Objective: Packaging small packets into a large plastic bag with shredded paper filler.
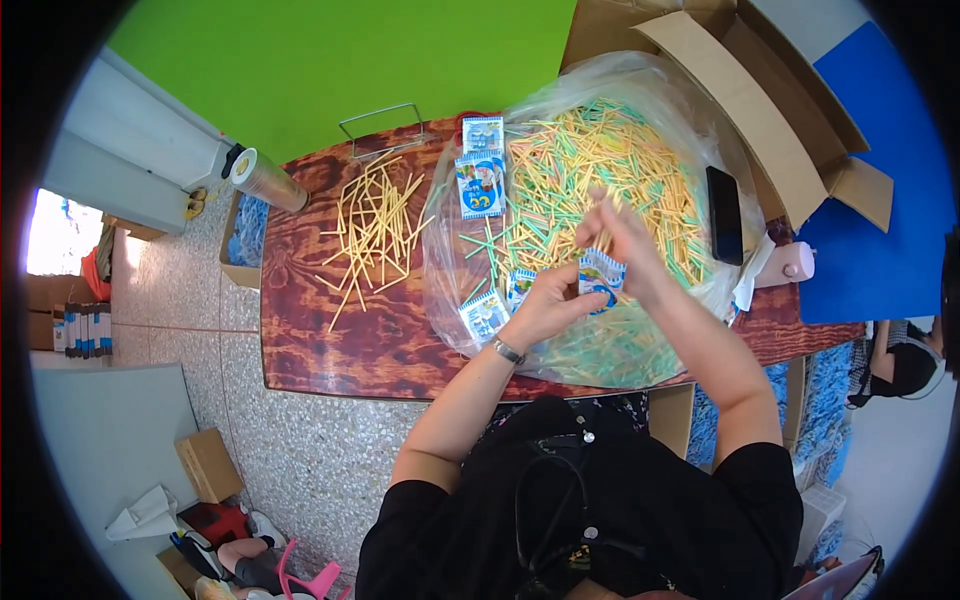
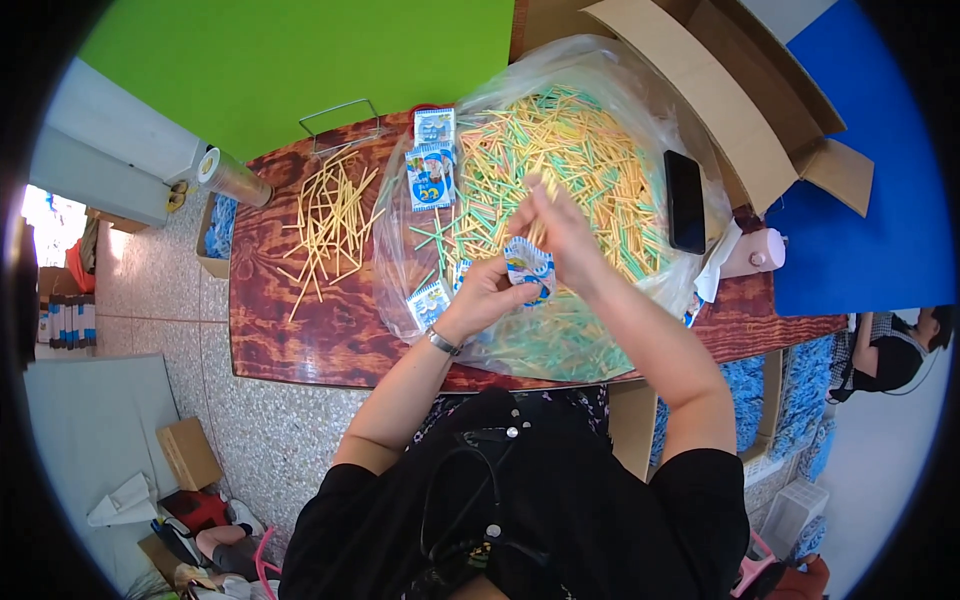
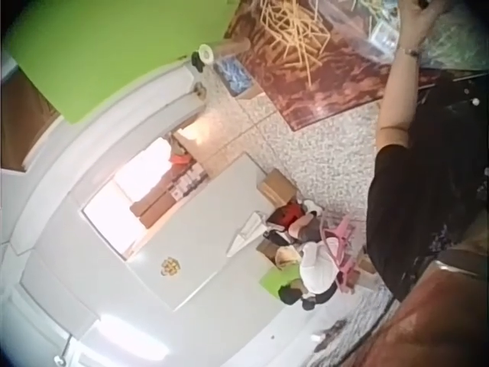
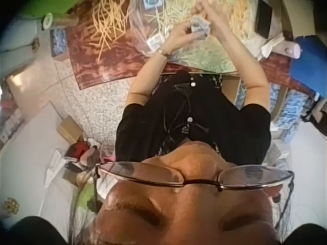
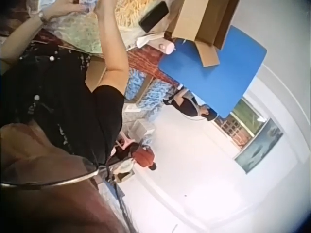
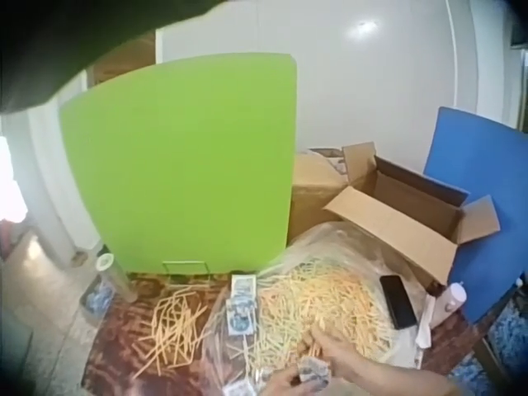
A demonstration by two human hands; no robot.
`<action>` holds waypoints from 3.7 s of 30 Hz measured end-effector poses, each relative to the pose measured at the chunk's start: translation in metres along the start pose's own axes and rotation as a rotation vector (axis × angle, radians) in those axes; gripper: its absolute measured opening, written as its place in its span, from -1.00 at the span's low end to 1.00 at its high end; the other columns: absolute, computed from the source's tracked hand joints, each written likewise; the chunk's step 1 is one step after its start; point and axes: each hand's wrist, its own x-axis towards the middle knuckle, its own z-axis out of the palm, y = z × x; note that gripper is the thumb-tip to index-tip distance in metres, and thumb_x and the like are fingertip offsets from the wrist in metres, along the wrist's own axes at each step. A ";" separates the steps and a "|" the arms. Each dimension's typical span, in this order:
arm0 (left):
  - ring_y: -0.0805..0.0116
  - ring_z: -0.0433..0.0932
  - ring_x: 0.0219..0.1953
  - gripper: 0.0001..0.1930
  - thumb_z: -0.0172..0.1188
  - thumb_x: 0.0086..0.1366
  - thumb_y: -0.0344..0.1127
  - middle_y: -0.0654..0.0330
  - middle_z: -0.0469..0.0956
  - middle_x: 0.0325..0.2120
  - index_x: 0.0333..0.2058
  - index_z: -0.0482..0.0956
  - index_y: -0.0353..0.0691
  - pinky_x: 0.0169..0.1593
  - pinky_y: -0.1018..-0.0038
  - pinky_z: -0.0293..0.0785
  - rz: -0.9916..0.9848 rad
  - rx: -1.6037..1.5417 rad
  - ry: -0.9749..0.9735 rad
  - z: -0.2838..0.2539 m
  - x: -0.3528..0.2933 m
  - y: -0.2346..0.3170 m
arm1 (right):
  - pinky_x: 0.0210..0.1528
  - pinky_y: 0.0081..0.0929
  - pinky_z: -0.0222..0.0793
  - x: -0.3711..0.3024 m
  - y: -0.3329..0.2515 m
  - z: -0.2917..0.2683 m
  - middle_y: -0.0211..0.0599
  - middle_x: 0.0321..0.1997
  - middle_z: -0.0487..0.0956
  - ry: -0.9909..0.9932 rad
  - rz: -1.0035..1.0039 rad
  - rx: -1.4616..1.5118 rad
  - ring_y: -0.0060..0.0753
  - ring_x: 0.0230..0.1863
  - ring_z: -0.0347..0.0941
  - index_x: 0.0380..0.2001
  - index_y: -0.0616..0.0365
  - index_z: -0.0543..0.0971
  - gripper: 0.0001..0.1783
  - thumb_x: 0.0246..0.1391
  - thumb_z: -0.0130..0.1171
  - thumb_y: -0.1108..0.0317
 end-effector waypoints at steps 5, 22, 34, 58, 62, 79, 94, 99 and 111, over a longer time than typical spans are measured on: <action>0.56 0.55 -0.18 -0.71 0.26 0.23 -0.51 0.32 0.58 -0.19 -0.05 0.54 -0.29 -0.09 0.53 0.53 0.061 0.003 -0.023 -0.003 -0.002 -0.009 | -0.26 -0.50 0.41 -0.024 0.016 0.007 -0.43 -0.38 0.45 0.049 0.069 -0.186 -0.52 -0.29 0.45 -0.09 0.07 0.38 -0.70 0.33 0.00 0.08; 0.69 0.47 -0.57 -0.85 0.27 0.24 -0.44 0.32 0.59 -0.45 -0.23 0.55 -0.31 -0.52 0.70 0.42 -0.035 0.202 0.274 -0.017 -0.034 -0.007 | 0.02 -0.04 0.37 0.063 -0.071 -0.083 0.00 -0.12 0.53 -0.443 0.134 -2.214 0.13 0.02 0.45 -0.15 0.21 0.40 -0.78 0.19 0.04 0.34; 0.65 0.49 -0.52 -0.86 0.29 0.22 -0.45 0.26 0.58 -0.45 -0.28 0.53 -0.34 -0.52 0.67 0.44 0.025 0.181 0.379 -0.026 -0.039 -0.013 | -0.23 -0.04 0.43 0.045 -0.088 -0.030 -0.02 -0.41 0.61 -0.544 0.208 -2.157 0.08 -0.28 0.58 -0.21 0.16 0.47 -0.81 0.21 -0.04 0.31; 0.15 0.53 -0.44 -0.76 0.42 0.00 -0.44 0.13 0.53 -0.50 -0.38 0.53 -0.29 -0.40 0.29 0.45 0.593 1.011 0.708 -0.028 -0.020 0.006 | -0.29 -0.05 0.43 0.025 -0.090 0.101 -0.07 -0.46 0.59 -0.938 0.242 -2.318 0.06 -0.33 0.56 -0.32 0.19 0.53 -0.72 0.16 0.15 0.17; 0.17 0.54 -0.47 -0.76 0.42 0.02 -0.43 0.12 0.53 -0.51 -0.36 0.53 -0.28 -0.42 0.32 0.45 0.596 0.985 0.726 -0.028 -0.017 0.008 | -0.27 -0.09 0.46 0.025 -0.078 0.121 -0.05 -0.46 0.59 -0.923 0.248 -2.389 0.08 -0.31 0.56 -0.31 0.21 0.55 -0.68 0.12 0.19 0.13; 0.22 0.61 -0.48 -0.64 0.37 0.12 -0.39 0.07 0.59 -0.49 -0.11 0.52 -0.29 -0.36 0.43 0.53 0.365 0.696 0.586 -0.085 -0.012 0.005 | -0.28 -0.22 0.45 0.063 -0.032 0.061 -0.21 -0.34 0.60 -0.666 -0.526 -1.776 -0.05 -0.29 0.55 -0.28 0.08 0.59 -0.86 0.06 0.22 0.34; 0.00 0.55 -0.21 -0.74 0.32 0.04 -0.44 0.01 0.55 -0.27 -0.22 0.65 -0.22 -0.14 0.24 0.50 0.346 1.077 0.667 -0.148 0.021 -0.031 | -0.16 -0.14 0.49 0.129 0.046 0.040 -0.18 -0.21 0.62 -0.199 -0.452 -1.926 -0.01 -0.17 0.56 -0.07 -0.07 0.58 -0.71 0.12 0.15 0.22; -0.01 0.54 -0.17 -0.73 0.31 0.06 -0.42 -0.01 0.56 -0.26 -0.20 0.64 -0.22 -0.10 0.21 0.48 0.290 1.220 0.656 -0.157 0.031 -0.034 | -0.20 -0.14 0.50 0.057 0.006 0.046 -0.20 -0.16 0.55 -0.605 0.129 -2.223 -0.08 -0.14 0.55 -0.26 0.03 0.59 -0.66 0.00 0.27 0.05; 0.02 0.52 -0.13 -0.71 0.33 0.13 -0.33 0.00 0.56 -0.21 -0.17 0.61 -0.29 -0.03 0.24 0.44 0.410 1.095 0.560 -0.088 -0.010 0.009 | -0.18 -0.28 0.43 -0.004 0.029 -0.005 -0.39 -0.35 0.52 -0.482 -0.223 -1.994 -0.24 -0.15 0.45 -0.45 0.06 0.57 -0.74 -0.18 0.38 0.20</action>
